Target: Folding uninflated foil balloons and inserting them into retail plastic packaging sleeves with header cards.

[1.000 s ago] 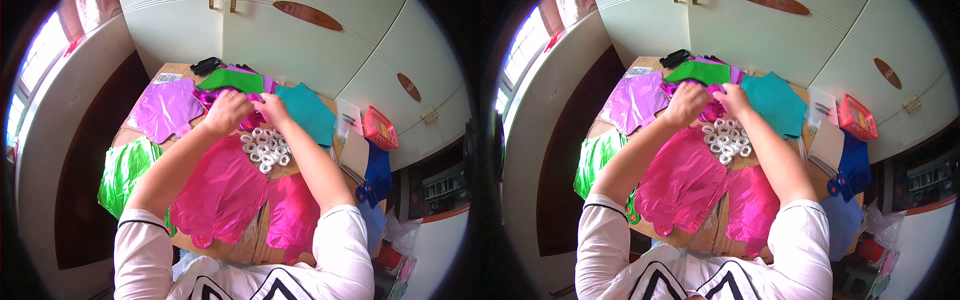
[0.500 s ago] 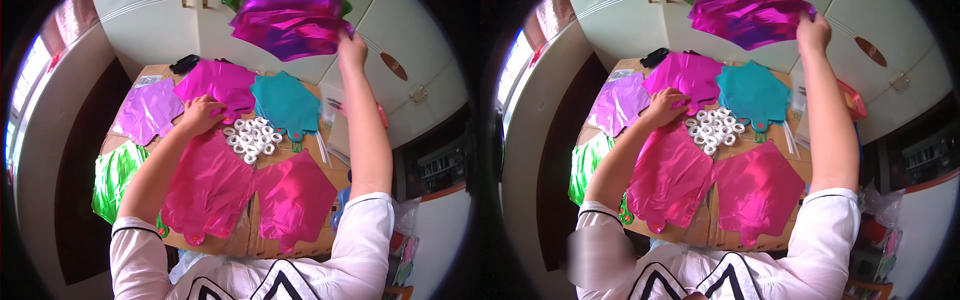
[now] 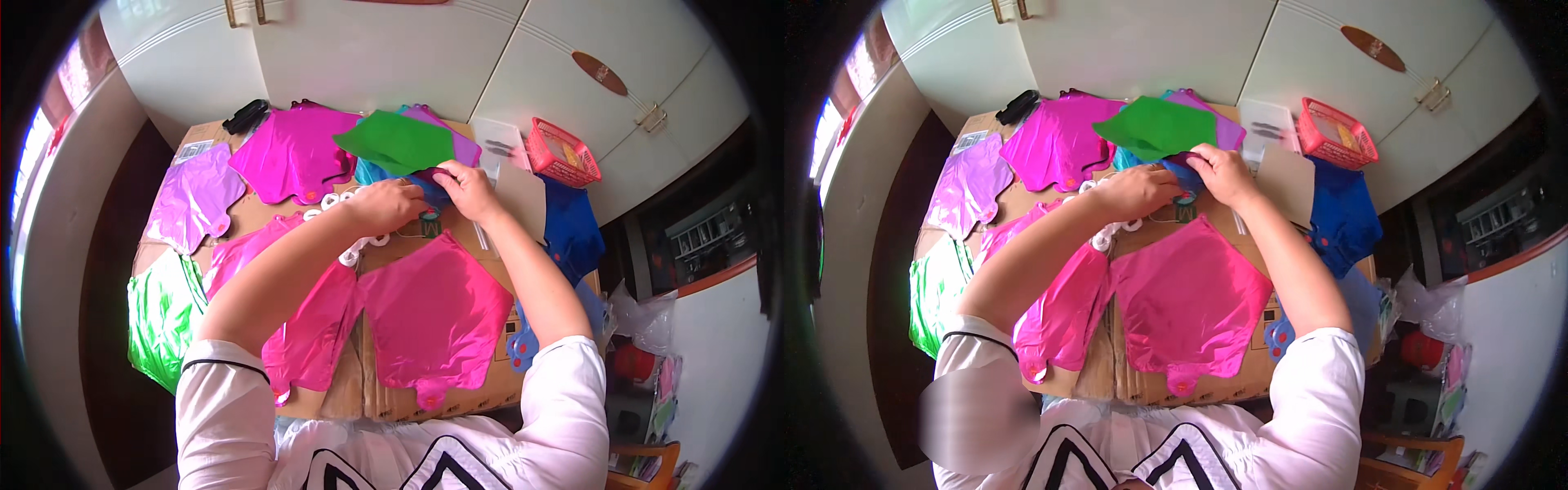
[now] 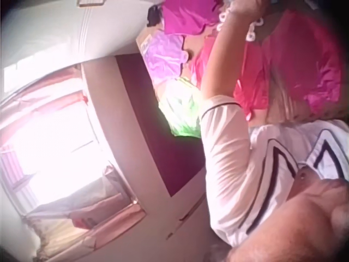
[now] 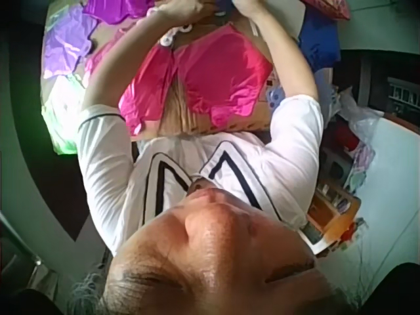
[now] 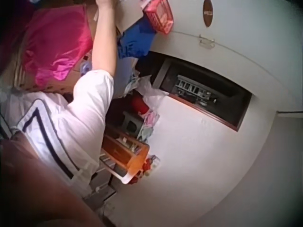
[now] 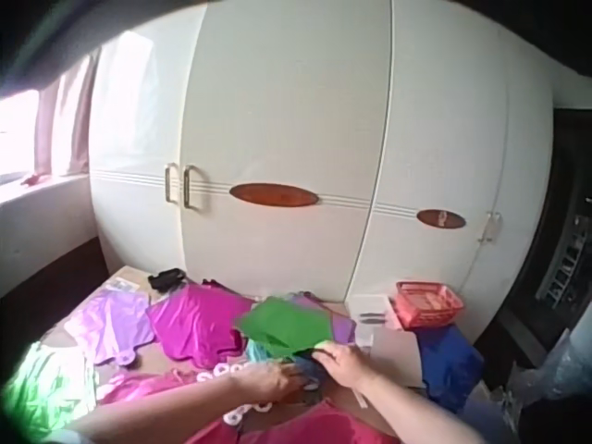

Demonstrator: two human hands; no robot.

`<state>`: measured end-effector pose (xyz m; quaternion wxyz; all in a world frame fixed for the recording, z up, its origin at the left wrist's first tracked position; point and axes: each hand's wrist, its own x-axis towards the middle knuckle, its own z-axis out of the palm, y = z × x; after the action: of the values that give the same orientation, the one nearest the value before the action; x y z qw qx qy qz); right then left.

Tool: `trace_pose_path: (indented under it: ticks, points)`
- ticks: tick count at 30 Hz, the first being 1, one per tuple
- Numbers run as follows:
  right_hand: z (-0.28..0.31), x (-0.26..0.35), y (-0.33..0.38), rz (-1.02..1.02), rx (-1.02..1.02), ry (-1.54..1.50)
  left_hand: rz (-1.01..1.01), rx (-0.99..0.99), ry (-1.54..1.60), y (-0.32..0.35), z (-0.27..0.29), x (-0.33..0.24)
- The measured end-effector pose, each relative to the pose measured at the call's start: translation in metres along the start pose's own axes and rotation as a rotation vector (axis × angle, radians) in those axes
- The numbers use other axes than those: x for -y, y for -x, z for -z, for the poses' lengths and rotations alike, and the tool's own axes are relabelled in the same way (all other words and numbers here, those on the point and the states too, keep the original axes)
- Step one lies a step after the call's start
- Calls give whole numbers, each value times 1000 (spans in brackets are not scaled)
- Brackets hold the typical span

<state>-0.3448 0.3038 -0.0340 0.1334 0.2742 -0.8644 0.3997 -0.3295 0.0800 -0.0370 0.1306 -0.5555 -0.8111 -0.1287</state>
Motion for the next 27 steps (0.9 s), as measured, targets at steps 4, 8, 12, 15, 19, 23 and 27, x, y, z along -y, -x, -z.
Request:
trace_pose_path:
  ticks: [4, 8, 12, 15, 19, 23, 27]
  points:
    - [0, -10, 6, -100, 45, -111, 14, 86, -71, -9, -7, 0]
    - [-1, -17, 6, -80, -5, -161, 85, -34, 131, -13, -2, -8]
    - [-1, -18, 4, -127, 35, -116, -53, 74, -78, -12, -5, 0]
    - [-2, -21, 4, -123, 31, -109, -77, 63, -83, -12, -4, -2]
    - [-1, -20, 4, -145, 46, -98, -67, 122, -121, -17, 1, -3]
    - [3, -10, 4, -165, 46, -79, -88, 180, -226, -19, 1, -6]
    - [0, -18, 4, -136, 45, -100, 20, -13, -66, -18, -8, 0]
